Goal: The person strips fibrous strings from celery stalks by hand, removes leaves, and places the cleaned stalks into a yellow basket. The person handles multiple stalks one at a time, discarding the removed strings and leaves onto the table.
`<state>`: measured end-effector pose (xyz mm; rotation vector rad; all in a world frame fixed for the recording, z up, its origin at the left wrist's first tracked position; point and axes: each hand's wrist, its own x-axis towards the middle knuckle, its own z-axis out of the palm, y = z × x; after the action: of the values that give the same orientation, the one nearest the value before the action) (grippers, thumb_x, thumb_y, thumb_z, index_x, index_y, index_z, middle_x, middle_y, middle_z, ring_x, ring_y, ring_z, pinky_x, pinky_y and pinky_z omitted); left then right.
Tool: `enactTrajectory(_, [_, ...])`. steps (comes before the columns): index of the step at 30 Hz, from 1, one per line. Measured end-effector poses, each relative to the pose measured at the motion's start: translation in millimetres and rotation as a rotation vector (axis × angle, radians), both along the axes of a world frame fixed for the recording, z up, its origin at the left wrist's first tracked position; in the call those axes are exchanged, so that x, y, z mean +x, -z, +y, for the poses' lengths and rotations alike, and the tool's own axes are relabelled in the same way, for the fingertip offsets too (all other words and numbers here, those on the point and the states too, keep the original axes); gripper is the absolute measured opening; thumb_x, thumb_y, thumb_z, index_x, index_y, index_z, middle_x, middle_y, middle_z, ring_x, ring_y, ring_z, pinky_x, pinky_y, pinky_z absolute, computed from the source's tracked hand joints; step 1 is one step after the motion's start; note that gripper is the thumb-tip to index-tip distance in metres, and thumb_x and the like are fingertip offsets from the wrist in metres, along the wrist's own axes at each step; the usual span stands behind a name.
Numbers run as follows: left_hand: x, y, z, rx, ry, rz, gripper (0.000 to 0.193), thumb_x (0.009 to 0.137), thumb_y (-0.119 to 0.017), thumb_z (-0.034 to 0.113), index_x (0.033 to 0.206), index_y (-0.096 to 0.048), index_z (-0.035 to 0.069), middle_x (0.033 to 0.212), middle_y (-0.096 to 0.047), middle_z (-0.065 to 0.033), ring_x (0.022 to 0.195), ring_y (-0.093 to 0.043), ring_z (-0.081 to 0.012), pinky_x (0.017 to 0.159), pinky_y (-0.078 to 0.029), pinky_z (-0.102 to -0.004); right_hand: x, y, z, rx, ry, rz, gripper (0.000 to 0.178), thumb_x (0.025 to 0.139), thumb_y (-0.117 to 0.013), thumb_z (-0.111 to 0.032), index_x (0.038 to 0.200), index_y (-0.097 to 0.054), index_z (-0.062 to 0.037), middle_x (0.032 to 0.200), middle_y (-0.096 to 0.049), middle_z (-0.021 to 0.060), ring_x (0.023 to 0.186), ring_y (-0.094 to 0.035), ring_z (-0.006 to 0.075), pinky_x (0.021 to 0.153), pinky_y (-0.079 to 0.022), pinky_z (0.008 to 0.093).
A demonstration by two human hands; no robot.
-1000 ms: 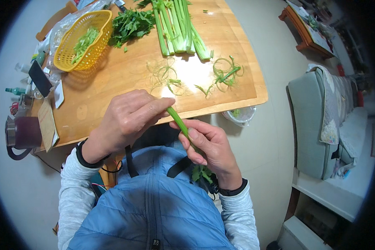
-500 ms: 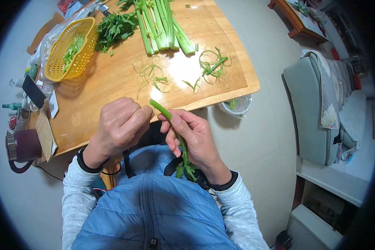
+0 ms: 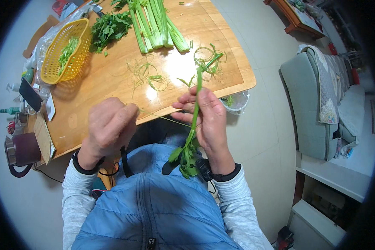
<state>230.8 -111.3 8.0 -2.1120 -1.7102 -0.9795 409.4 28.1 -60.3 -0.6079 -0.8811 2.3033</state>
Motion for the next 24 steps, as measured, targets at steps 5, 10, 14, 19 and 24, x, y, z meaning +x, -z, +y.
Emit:
enactTrajectory(5, [-18.2,-16.4,-2.1,0.046,-0.156,0.004,0.020,0.068,-0.067,-0.004,0.088,-0.061,0.000,0.059,-0.046,-0.0075,0.051,-0.050,-0.0224,0.044,-0.039,-0.0349,27.5,16.5,29.7,0.005,0.218,-0.032,0.030,0.101,-0.046,-0.024,0.116,-0.050,0.0007,0.081,-0.058,0.0060,0.066,-0.060,0.0134,0.058,-0.056,0.0273])
enactTrajectory(10, [-44.5,-11.3,6.1,-0.069,-0.193,-0.063,0.016,0.081,-0.066,0.002,0.096,-0.063,0.000,0.071,-0.058,-0.0117,0.063,-0.057,-0.0255,0.055,-0.045,-0.0353,66.3,21.0,50.6,-0.146,0.378,-0.015,0.029,0.100,-0.049,-0.024,0.120,-0.051,-0.0029,0.073,-0.047,-0.0001,0.052,-0.040,0.0045,0.044,-0.037,0.0167])
enactTrajectory(14, [-55.0,6.8,16.8,-0.420,-0.278,0.067,0.032,0.087,-0.061,0.012,0.117,-0.057,0.005,0.099,-0.063,-0.0154,0.089,-0.061,-0.0346,0.074,-0.049,-0.0418,76.0,21.8,44.4,-0.066,0.297,-0.008,0.027,0.101,-0.047,-0.023,0.119,-0.051,-0.0035,0.071,-0.046,-0.0002,0.049,-0.035,0.0020,0.041,-0.033,0.0155])
enactTrajectory(19, [-88.7,17.5,14.1,-0.477,-0.470,-0.102,0.037,0.084,-0.060,0.006,0.120,-0.055,0.009,0.096,-0.060,-0.0172,0.091,-0.059,-0.0378,0.075,-0.049,-0.0434,71.3,17.0,39.8,-0.069,0.252,0.004,0.026,0.101,-0.046,-0.023,0.118,-0.052,-0.0036,0.070,-0.047,0.0005,0.046,-0.035,0.0011,0.037,-0.032,0.0148])
enactTrajectory(24, [-127.4,40.3,17.8,-0.686,-0.521,-0.011,0.033,0.081,-0.060,0.004,0.112,-0.054,0.006,0.094,-0.058,-0.0230,0.092,-0.058,-0.0407,0.077,-0.048,-0.0453,69.0,13.7,38.0,-0.074,0.208,0.036,0.025,0.102,-0.045,-0.022,0.118,-0.052,-0.0035,0.070,-0.048,0.0005,0.045,-0.036,0.0009,0.036,-0.031,0.0142])
